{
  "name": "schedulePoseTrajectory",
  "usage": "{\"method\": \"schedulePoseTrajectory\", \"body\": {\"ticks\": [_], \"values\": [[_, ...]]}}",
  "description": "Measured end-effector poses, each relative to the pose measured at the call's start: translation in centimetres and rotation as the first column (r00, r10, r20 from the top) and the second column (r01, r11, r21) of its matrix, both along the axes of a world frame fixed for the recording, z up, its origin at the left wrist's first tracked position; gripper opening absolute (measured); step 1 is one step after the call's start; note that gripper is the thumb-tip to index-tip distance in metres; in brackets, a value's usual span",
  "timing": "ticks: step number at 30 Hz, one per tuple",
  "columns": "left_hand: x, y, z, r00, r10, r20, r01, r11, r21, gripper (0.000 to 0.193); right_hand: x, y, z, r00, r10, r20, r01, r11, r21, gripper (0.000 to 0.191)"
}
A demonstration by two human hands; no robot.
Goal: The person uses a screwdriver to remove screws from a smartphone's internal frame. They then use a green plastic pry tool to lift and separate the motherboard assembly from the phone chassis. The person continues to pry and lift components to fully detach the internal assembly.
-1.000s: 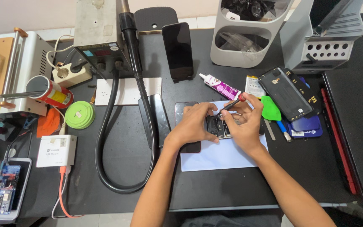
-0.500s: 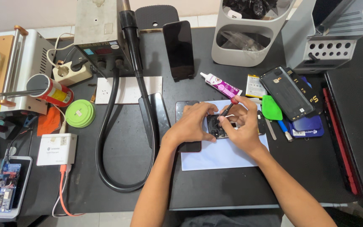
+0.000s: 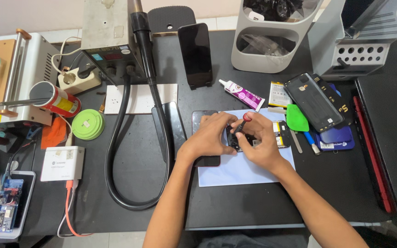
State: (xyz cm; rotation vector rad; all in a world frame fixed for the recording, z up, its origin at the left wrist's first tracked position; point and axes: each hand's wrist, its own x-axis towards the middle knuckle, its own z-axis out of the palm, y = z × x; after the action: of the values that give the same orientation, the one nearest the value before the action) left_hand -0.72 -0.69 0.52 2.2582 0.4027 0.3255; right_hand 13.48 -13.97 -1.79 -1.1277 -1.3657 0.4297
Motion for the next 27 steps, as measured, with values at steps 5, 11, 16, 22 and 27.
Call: {"method": "schedulePoseTrajectory", "body": {"ticks": [5, 11, 16, 22, 27], "values": [[0.02, -0.05, 0.02, 1.0, 0.001, -0.001, -0.001, 1.0, -0.004, 0.071, -0.11, 0.15, -0.12, 0.97, -0.126, 0.207, 0.116, 0.991, 0.061, 0.066], [0.01, 0.01, -0.29, 1.0, 0.003, 0.018, -0.003, 1.0, -0.006, 0.072, 0.14, 0.15, -0.14, 0.947, -0.161, 0.277, 0.136, 0.985, 0.108, 0.069], [-0.11, -0.04, -0.29, 1.0, -0.003, -0.001, 0.003, 1.0, -0.013, 0.073, -0.15, 0.03, -0.21, 0.984, -0.103, 0.146, 0.097, 0.994, 0.046, 0.069], [-0.05, 0.14, -0.37, 1.0, -0.01, 0.005, 0.01, 1.0, -0.002, 0.074, 0.05, 0.1, -0.25, 0.999, 0.002, -0.055, -0.006, 0.998, -0.069, 0.07], [-0.03, 0.16, -0.21, 1.0, -0.012, 0.012, 0.012, 1.0, -0.013, 0.075, -0.03, 0.06, -0.14, 0.999, 0.001, -0.051, -0.006, 0.995, -0.102, 0.071]]}}
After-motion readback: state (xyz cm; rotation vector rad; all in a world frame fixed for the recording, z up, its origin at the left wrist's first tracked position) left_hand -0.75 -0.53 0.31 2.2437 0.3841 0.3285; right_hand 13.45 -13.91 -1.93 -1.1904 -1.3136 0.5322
